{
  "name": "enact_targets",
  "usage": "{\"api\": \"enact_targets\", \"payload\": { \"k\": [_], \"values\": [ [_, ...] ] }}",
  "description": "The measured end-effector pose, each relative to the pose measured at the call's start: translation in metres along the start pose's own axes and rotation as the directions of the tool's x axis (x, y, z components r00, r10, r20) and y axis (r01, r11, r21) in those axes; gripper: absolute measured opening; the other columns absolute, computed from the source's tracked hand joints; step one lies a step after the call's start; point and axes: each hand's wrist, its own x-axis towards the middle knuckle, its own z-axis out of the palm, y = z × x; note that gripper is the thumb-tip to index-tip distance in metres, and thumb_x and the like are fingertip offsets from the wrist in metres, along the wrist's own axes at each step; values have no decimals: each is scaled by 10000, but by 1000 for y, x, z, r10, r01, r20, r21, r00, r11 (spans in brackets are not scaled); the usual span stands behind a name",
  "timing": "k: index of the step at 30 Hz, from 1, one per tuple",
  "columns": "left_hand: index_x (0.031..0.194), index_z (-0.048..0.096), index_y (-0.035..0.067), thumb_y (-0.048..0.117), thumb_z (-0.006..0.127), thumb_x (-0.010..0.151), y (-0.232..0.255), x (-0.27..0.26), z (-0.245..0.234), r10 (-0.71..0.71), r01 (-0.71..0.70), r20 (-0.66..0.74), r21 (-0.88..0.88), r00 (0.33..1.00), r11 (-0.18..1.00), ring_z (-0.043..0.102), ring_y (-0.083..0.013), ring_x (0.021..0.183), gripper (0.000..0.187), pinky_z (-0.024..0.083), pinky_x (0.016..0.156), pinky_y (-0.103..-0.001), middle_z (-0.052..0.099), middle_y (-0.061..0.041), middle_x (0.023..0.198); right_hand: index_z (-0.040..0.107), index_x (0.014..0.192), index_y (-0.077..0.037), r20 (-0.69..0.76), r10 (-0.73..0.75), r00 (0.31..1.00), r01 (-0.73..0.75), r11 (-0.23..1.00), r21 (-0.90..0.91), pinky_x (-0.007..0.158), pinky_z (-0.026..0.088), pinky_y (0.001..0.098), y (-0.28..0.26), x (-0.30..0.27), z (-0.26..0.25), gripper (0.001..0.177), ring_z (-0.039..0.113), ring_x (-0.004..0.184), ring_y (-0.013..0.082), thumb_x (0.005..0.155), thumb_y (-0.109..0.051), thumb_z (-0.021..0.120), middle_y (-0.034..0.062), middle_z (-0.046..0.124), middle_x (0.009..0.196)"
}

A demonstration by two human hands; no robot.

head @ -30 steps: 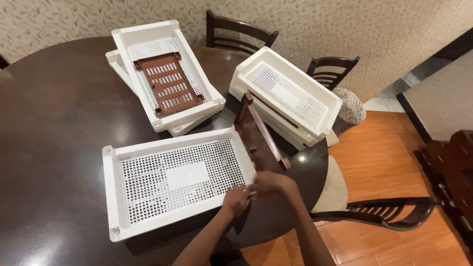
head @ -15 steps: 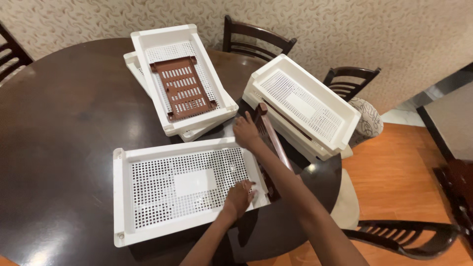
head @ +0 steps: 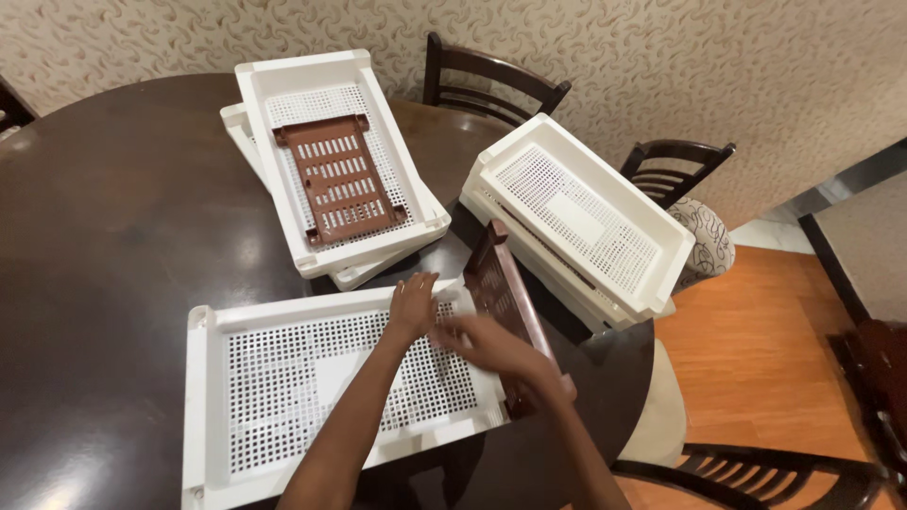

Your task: The person assembles a multi-tiered storage unit by inserting brown plastic side panels into white perforated trays. They repeatedly attach and detach panels, stack trays, and adjust the unit on a round dining table.

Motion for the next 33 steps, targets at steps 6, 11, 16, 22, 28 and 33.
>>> {"api": "enact_targets", "payload": {
  "k": [6, 11, 16, 22, 28, 33],
  "values": [
    [1531, 397, 257, 266, 596, 968, 11, 30, 27, -174, 181, 260, -3, 950, 984, 403, -282, 1448, 597, 177, 1193, -701, 494, -19, 1508, 677, 965, 35, -203, -131, 970, 235, 707, 667, 631, 541, 327, 57, -117, -102, 332, 734, 815, 258, 1032, -280, 600, 193, 748, 891],
    [1530, 374, 295, 397, 553, 1028, 22, 35, 50, -238, 206, 304, 132, 923, 970, 355, -427, 1402, 544, 123, 1122, -789, 456, -14, 1507, 573, 1127, -6, -489, 268, 830, 253, 601, 758, 929, 542, 469, 169, 12, -94, 494, 639, 1008, 308, 1131, -451, 359, 178, 619, 1058],
    [1460, 454, 306, 491, 629, 946, 16, 14, 67, -116, 111, 13, 188, 993, 976, 437, -381, 1319, 574, 117, 1142, -781, 517, 4, 1387, 497, 1387, -19, -250, 169, 953, 114, 565, 817, 1111, 413, 458, 233, 120, -57, 712, 548, 1285, 299, 1064, -579, 200, 174, 582, 1357],
    [1482, 457, 352, 404, 665, 907, 2, 15, 72, -143, 127, 52, 231, 988, 965, 457, -322, 1274, 613, 209, 1127, -689, 522, -43, 1349, 505, 1055, -48, 21, -336, 941, 50, 201, 978, 919, 430, 404, 260, 215, -26, 565, 529, 969, 265, 1081, -559, 266, 110, 533, 991],
    [1484, 441, 360, 265, 608, 1000, 2, 20, 70, -185, 150, 91, 304, 978, 941, 470, -326, 1271, 520, 268, 1108, -606, 551, -73, 1327, 513, 723, -76, 145, -766, 627, -182, 37, 983, 727, 447, 349, 268, 246, -16, 622, 511, 654, 232, 1099, -539, 333, 47, 484, 624],
    [1488, 397, 382, 240, 604, 986, 9, 24, 69, -248, 171, 155, 391, 956, 904, 464, -315, 1270, 561, 259, 1114, -592, 542, -79, 1325, 433, 710, -106, 128, -552, 824, -127, 40, 991, 601, 392, 298, 275, 239, -7, 602, 376, 535, 153, 1102, -549, 325, -2, 412, 591]
  ]
}}
